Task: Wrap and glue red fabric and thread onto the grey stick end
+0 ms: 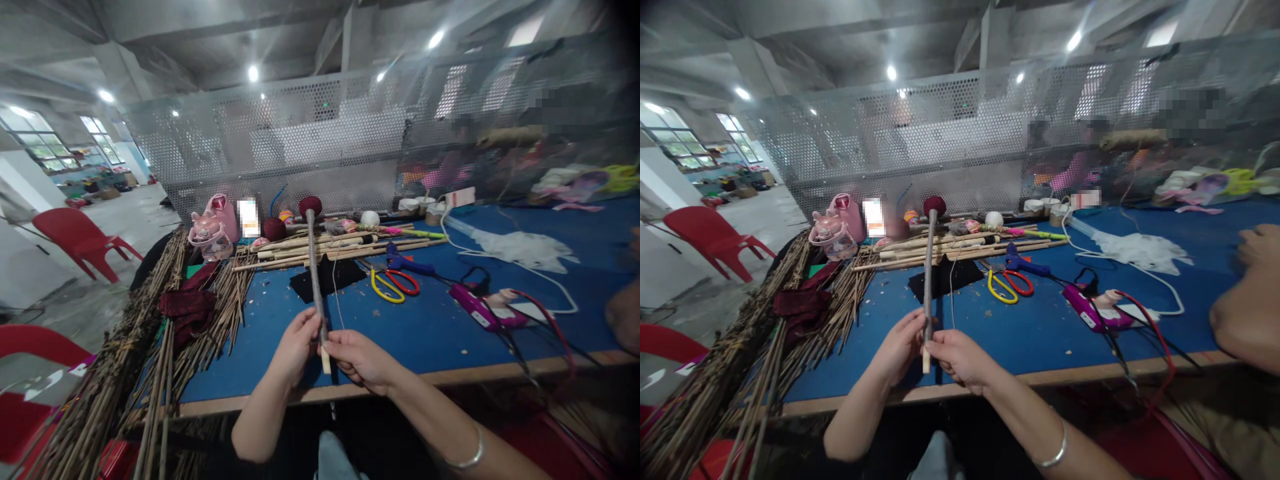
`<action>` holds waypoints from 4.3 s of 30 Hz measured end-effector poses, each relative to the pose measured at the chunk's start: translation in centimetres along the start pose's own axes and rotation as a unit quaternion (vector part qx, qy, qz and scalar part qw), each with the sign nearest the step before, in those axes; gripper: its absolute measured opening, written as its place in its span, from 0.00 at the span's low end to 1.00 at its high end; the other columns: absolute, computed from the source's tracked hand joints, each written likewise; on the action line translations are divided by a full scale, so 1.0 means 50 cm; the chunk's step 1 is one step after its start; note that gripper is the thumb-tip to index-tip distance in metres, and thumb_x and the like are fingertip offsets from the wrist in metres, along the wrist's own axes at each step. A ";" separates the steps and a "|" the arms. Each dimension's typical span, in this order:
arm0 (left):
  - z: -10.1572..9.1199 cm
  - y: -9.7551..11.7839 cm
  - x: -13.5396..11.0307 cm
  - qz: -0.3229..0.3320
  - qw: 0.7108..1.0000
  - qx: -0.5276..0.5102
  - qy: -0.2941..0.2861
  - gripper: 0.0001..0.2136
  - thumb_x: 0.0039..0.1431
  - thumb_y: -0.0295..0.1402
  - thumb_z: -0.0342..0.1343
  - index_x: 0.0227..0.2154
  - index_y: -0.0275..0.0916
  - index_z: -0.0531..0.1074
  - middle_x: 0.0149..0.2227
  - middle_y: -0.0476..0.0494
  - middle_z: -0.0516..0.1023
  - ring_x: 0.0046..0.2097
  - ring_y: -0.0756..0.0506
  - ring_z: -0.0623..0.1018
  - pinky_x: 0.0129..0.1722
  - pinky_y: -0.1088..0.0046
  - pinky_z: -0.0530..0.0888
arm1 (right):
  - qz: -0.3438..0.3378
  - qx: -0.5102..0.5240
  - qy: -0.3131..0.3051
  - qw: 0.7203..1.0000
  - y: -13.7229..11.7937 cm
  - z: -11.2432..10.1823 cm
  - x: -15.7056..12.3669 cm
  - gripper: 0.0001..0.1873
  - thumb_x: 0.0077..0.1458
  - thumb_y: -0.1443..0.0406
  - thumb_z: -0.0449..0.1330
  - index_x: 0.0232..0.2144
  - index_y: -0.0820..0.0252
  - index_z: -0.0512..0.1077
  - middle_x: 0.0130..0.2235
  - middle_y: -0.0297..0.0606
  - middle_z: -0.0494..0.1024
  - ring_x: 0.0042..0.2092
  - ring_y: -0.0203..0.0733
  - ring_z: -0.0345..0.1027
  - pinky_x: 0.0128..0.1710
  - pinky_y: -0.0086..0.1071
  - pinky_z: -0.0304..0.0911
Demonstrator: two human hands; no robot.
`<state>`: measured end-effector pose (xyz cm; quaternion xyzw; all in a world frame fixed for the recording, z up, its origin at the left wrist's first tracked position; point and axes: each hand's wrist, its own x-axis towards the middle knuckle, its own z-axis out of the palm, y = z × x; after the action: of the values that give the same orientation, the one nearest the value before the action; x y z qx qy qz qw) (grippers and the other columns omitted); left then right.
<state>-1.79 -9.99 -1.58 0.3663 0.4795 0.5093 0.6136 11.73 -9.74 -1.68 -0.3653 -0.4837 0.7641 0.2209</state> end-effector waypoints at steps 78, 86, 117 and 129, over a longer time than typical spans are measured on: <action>-0.022 0.060 0.202 -0.032 0.990 -0.032 -0.133 0.15 0.49 0.32 0.59 0.41 0.34 0.68 0.33 0.41 0.77 0.32 0.50 0.77 0.28 0.78 0.72 | 0.005 -0.039 -0.178 0.983 -0.062 -0.090 0.093 0.14 0.45 0.59 0.62 0.30 0.64 0.66 0.13 0.19 0.53 0.14 0.24 0.38 0.12 0.23 0.34; -0.033 0.058 0.199 -0.024 0.991 -0.013 -0.131 0.15 0.44 0.30 0.63 0.36 0.32 0.69 0.25 0.45 0.75 0.26 0.51 0.75 0.21 0.83 0.67 | -0.035 -0.090 -0.151 0.984 -0.055 -0.093 0.098 0.13 0.45 0.61 0.63 0.25 0.64 0.65 0.14 0.21 0.54 0.15 0.24 0.40 0.12 0.24 0.33; -0.021 0.063 0.196 -0.021 0.992 -0.047 -0.119 0.18 0.48 0.35 0.60 0.43 0.35 0.67 0.31 0.42 0.77 0.29 0.50 0.77 0.24 0.79 0.71 | -0.051 -0.021 -0.167 0.984 -0.052 -0.083 0.101 0.18 0.42 0.58 0.64 0.30 0.63 0.63 0.15 0.20 0.57 0.13 0.24 0.40 0.11 0.23 0.33; -0.034 0.069 0.192 -0.045 0.988 -0.032 -0.147 0.21 0.46 0.35 0.62 0.43 0.34 0.65 0.31 0.40 0.76 0.28 0.49 0.77 0.20 0.81 0.69 | -0.048 -0.009 -0.167 0.985 -0.055 -0.088 0.100 0.20 0.41 0.56 0.64 0.31 0.63 0.64 0.15 0.20 0.56 0.13 0.23 0.40 0.11 0.24 0.33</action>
<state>-4.16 0.05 -0.89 0.3958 0.3837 0.4371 0.7107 11.89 -2.55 -2.10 -0.2107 -0.5376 0.7985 0.1700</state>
